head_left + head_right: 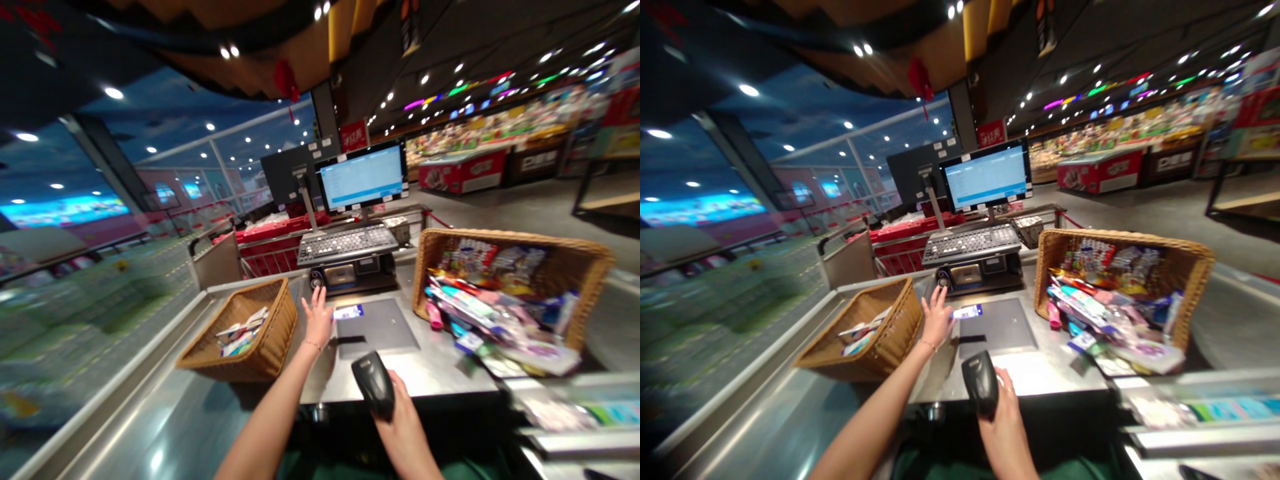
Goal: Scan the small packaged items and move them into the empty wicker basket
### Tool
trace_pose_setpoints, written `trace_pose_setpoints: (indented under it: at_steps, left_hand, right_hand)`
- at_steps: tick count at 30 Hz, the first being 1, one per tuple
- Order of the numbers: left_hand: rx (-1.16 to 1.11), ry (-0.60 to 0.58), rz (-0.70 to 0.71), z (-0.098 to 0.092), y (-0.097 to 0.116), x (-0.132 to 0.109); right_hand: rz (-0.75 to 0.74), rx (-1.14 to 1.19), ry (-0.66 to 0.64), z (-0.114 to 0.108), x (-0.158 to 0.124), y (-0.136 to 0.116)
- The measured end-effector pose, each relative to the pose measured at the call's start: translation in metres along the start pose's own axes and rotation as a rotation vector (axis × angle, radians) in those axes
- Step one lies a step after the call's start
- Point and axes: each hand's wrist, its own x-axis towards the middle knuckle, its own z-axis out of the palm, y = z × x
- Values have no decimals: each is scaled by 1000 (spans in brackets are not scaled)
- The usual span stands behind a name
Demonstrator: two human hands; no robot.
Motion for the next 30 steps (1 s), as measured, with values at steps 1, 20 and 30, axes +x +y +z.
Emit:
trace_pose_setpoints:
  at_steps: [1,20,30]
  left_hand:
    - [-1,0,-4,0,-1,0]
    - [29,4,-35,-10,-8,1]
    - [47,1,-43,-13,-10,0]
  right_hand:
    - [1,-1,0,0,-1,0]
    - [46,8,-25,4,-4,-3]
    - [28,-4,-24,5,-6,-3]
